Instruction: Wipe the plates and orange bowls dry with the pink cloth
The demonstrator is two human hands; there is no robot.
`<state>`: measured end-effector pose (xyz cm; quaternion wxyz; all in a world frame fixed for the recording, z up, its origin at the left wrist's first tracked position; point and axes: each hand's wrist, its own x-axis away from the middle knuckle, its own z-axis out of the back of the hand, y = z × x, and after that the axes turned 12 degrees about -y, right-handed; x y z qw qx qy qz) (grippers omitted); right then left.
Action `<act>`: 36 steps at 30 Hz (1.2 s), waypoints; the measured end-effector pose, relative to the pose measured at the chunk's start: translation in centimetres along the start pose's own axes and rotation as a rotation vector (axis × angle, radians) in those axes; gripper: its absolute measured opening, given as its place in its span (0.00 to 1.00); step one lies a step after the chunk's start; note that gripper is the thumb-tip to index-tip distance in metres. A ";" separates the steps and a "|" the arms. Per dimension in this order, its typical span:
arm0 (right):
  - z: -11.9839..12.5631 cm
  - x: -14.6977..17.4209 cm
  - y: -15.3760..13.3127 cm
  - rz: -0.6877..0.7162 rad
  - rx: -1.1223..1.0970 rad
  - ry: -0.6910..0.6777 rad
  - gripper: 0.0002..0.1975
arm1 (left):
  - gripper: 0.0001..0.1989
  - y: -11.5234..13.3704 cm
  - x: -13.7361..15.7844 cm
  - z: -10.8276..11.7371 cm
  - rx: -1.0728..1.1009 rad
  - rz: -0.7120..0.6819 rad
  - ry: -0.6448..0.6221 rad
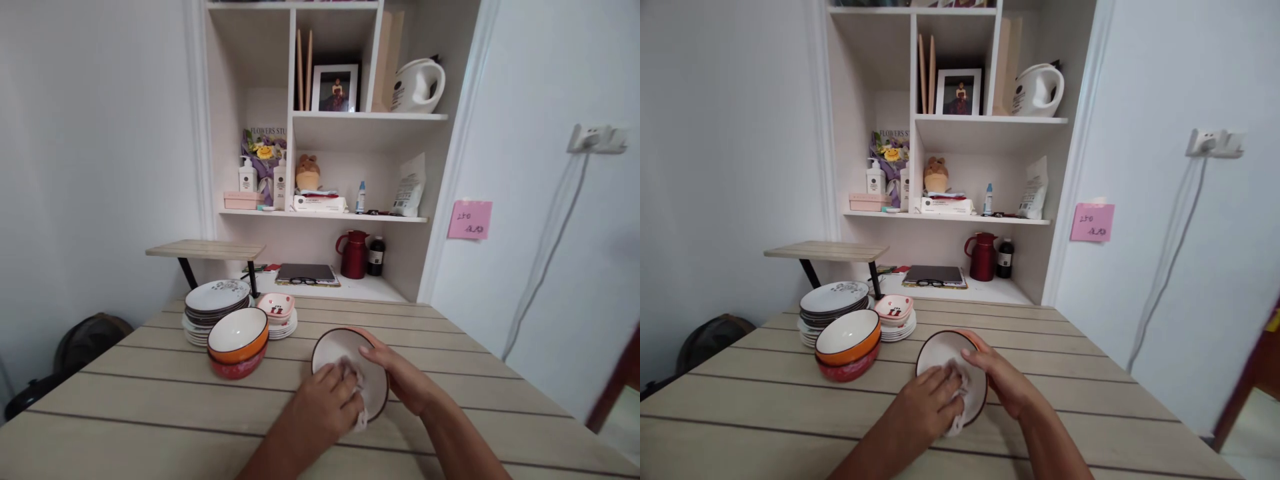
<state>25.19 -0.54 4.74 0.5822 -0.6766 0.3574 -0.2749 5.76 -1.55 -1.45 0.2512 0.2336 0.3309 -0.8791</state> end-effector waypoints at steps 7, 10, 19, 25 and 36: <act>-1.3 0.3 -0.3 0.101 -0.084 0.030 0.39 | 0.09 0.1 0.5 -0.3 -0.105 0.078 0.035; -2.3 -0.2 0.0 0.175 -0.198 -0.004 0.42 | 0.09 0.1 0.5 -1.0 -0.093 0.138 0.095; -5.0 -3.3 3.7 0.279 -0.330 0.027 0.48 | 0.16 0.4 -0.1 -1.0 0.006 0.445 0.204; -4.7 -3.2 3.4 0.222 -0.340 0.241 0.38 | 0.18 0.5 -0.3 -1.1 -0.051 0.285 0.094; 0.1 0.5 -0.8 0.068 0.045 0.004 0.30 | 0.10 0.0 0.0 -0.6 -0.097 0.007 0.034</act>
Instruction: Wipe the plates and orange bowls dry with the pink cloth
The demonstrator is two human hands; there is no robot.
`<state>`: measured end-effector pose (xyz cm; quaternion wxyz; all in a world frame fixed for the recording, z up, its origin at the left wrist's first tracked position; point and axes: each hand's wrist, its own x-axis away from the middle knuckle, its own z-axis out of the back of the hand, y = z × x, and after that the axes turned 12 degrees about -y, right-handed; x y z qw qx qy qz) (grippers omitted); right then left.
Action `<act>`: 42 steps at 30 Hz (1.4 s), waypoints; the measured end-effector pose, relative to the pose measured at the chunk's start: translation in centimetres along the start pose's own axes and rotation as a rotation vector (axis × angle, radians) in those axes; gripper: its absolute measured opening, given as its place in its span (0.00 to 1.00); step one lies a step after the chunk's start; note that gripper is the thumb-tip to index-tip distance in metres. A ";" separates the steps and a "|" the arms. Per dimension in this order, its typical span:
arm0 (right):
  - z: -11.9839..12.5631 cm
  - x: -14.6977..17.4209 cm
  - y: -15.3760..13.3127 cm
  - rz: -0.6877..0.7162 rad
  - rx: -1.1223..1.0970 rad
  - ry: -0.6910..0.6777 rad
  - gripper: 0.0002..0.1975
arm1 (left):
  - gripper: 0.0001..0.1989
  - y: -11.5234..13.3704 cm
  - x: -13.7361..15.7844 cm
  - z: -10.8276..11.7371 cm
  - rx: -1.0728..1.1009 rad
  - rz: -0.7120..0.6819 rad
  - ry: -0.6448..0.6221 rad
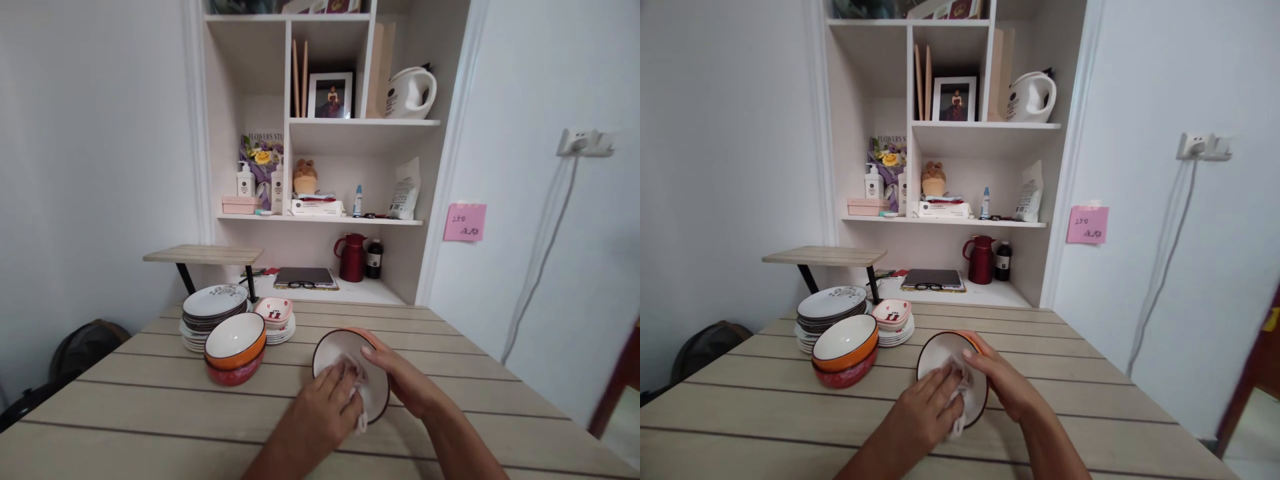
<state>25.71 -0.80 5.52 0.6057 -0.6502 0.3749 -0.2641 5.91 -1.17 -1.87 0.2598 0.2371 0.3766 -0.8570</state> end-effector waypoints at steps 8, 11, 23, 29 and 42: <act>-3.4 -1.8 2.5 0.246 -0.205 -0.109 0.48 | 0.15 -0.4 0.2 -0.9 0.067 0.389 0.094; -5.5 -3.0 3.6 0.298 -0.244 -0.060 0.47 | 0.17 -0.6 0.4 -1.0 0.105 0.484 0.123; -4.3 -3.5 3.8 0.107 -0.313 0.207 0.35 | 0.18 -0.2 -0.1 -2.3 0.147 0.262 -0.084; -1.7 -2.2 2.3 -0.013 -0.133 0.178 0.29 | 0.12 -0.4 -0.3 -1.5 0.133 0.094 -0.047; -3.4 -1.5 1.2 0.112 -0.150 0.089 0.48 | 0.07 -0.1 0.1 -1.5 0.043 0.249 0.050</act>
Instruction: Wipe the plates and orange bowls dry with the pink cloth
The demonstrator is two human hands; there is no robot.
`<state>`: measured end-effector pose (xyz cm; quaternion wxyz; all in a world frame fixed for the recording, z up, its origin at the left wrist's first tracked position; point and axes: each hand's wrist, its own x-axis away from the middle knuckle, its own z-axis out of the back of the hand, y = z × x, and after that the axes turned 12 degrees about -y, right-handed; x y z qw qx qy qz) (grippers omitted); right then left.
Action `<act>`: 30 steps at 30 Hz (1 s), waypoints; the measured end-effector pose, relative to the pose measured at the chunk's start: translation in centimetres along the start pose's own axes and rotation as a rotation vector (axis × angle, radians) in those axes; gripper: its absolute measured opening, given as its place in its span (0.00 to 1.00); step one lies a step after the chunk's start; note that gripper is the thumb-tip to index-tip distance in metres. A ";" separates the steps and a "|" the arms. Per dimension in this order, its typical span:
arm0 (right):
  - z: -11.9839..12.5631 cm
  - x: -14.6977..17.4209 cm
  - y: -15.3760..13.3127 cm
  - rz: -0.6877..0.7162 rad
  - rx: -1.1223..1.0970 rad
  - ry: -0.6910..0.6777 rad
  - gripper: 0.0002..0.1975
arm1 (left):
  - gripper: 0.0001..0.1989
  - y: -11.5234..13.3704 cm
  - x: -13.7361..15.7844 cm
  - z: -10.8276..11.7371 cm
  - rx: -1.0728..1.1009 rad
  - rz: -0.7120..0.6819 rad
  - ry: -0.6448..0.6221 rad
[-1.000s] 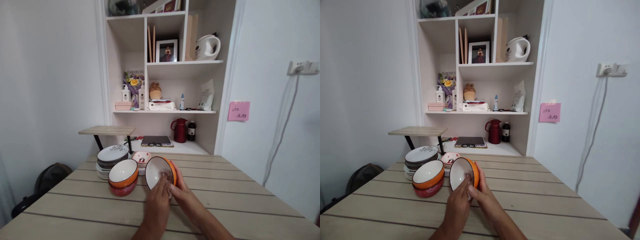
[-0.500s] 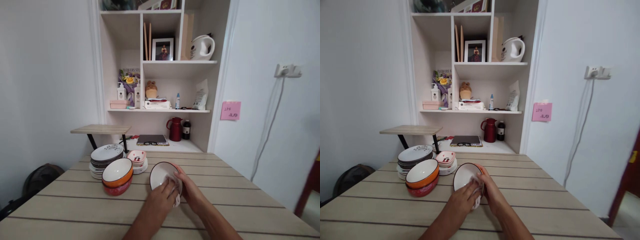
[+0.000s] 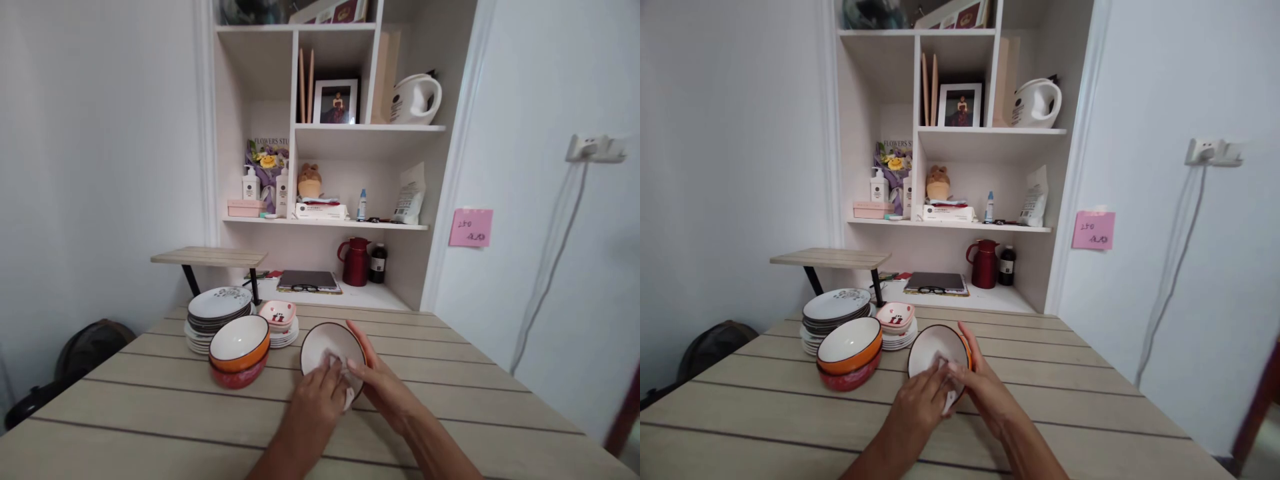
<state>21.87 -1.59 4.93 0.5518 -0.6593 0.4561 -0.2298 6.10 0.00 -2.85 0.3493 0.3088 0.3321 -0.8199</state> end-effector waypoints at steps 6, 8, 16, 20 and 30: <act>-1.5 -1.0 1.2 0.087 -0.067 0.126 0.46 | 0.11 -0.2 -0.2 0.3 -0.007 -0.005 0.037; -1.0 -1.2 1.6 0.066 -0.060 0.152 0.42 | 0.13 -0.2 -0.3 0.3 0.024 -0.024 0.015; 0.7 -0.7 0.7 -0.047 0.064 0.076 0.39 | 0.17 -0.3 -0.4 -0.6 0.081 -0.115 -0.034; 0.6 -0.9 0.5 0.011 0.105 0.055 0.38 | 0.25 -0.4 -0.2 -0.6 0.010 -0.017 -0.076; -0.6 -1.3 1.8 0.121 0.042 0.241 0.43 | 0.23 0.1 -0.4 0.4 0.268 0.195 -0.217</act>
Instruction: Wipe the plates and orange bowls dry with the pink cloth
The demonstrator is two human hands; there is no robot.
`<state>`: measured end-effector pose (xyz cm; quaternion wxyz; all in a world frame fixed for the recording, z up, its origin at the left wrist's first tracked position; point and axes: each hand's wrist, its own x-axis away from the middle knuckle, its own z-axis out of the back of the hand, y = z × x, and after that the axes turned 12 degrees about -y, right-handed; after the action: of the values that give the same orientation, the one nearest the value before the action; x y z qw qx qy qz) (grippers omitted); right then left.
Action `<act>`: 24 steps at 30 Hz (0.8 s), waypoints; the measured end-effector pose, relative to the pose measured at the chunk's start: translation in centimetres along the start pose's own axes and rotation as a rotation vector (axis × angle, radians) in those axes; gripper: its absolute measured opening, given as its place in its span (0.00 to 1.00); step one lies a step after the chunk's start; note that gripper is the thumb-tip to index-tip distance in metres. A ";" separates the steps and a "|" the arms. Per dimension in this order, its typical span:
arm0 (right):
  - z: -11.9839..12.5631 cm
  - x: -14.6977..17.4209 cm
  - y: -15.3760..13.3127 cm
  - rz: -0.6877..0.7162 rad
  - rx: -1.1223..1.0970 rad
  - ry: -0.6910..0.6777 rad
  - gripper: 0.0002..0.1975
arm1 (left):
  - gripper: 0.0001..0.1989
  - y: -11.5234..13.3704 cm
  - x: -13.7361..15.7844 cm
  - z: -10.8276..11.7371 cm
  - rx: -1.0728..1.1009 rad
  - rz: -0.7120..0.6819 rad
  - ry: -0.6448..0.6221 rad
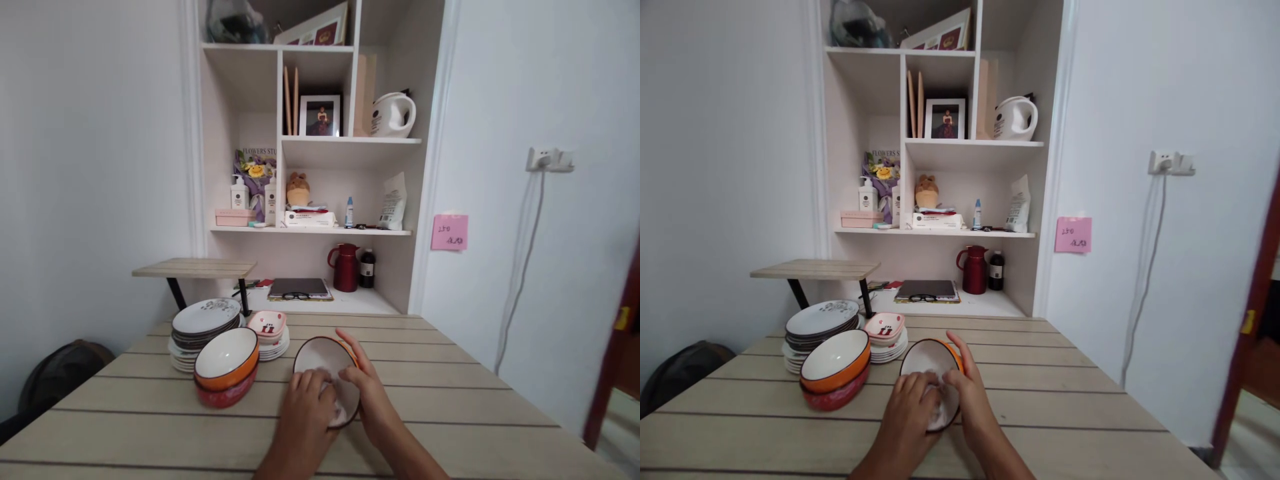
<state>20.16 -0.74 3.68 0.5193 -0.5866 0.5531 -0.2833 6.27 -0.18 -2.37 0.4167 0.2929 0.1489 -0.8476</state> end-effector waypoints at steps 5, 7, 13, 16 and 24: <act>0.2 -0.1 0.1 0.055 0.037 0.015 0.44 | 0.18 0.6 0.1 0.3 0.257 0.025 0.039; 0.4 -0.2 0.1 0.080 0.057 0.016 0.42 | 0.18 0.8 0.2 0.2 0.340 0.031 0.031; 1.5 -0.9 0.2 0.123 0.076 0.072 0.40 | 0.17 1.3 0.2 1.3 0.525 0.005 0.048; 2.4 -1.4 0.3 0.140 0.031 0.127 0.40 | 0.17 1.3 0.4 2.2 0.539 -0.046 0.052; 5.0 -2.0 -0.5 0.106 -0.116 0.401 0.39 | 0.20 0.9 0.9 1.8 0.407 -0.043 -0.261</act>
<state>24.39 2.54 3.16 0.3785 -0.5174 0.6909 -0.3343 5.93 -2.15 -1.52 0.3467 0.2559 -0.0740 -0.8994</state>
